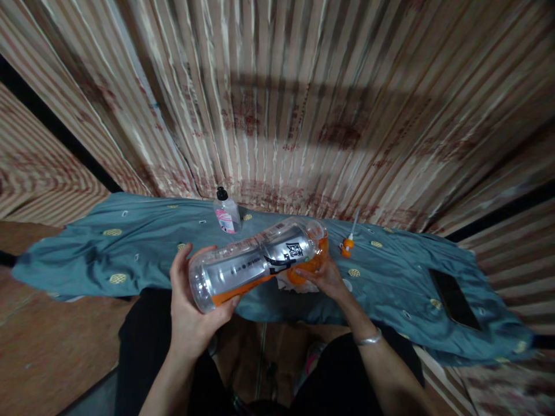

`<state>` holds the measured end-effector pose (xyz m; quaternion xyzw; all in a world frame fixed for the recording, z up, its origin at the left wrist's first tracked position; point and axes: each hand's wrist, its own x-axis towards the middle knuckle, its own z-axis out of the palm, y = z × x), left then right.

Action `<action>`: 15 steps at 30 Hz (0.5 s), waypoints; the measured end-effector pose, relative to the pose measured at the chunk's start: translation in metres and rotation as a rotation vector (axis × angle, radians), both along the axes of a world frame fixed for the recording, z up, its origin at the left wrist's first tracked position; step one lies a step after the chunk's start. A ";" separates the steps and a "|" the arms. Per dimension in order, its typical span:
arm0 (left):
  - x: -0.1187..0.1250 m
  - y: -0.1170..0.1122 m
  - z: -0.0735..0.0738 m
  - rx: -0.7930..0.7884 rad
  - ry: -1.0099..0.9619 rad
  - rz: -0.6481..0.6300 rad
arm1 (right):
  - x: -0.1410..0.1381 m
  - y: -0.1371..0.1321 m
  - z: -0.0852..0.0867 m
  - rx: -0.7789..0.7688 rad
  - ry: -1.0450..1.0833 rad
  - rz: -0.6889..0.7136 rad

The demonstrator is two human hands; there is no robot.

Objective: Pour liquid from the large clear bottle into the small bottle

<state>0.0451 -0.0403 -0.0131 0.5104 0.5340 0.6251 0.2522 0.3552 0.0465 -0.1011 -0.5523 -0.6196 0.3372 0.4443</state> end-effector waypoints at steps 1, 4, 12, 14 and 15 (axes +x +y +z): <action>0.001 0.000 0.002 -0.014 -0.015 -0.007 | 0.000 0.000 0.000 0.009 0.007 -0.006; 0.005 0.000 0.005 0.002 -0.089 0.023 | -0.001 0.001 -0.001 0.025 0.033 -0.021; 0.010 -0.001 0.004 0.069 -0.093 0.043 | 0.003 0.001 -0.003 -0.034 0.034 0.001; 0.007 -0.003 0.004 0.048 -0.066 0.044 | 0.003 0.002 -0.003 -0.028 0.040 -0.008; 0.006 -0.003 0.003 0.034 -0.052 0.042 | 0.002 0.002 -0.003 -0.014 0.044 -0.012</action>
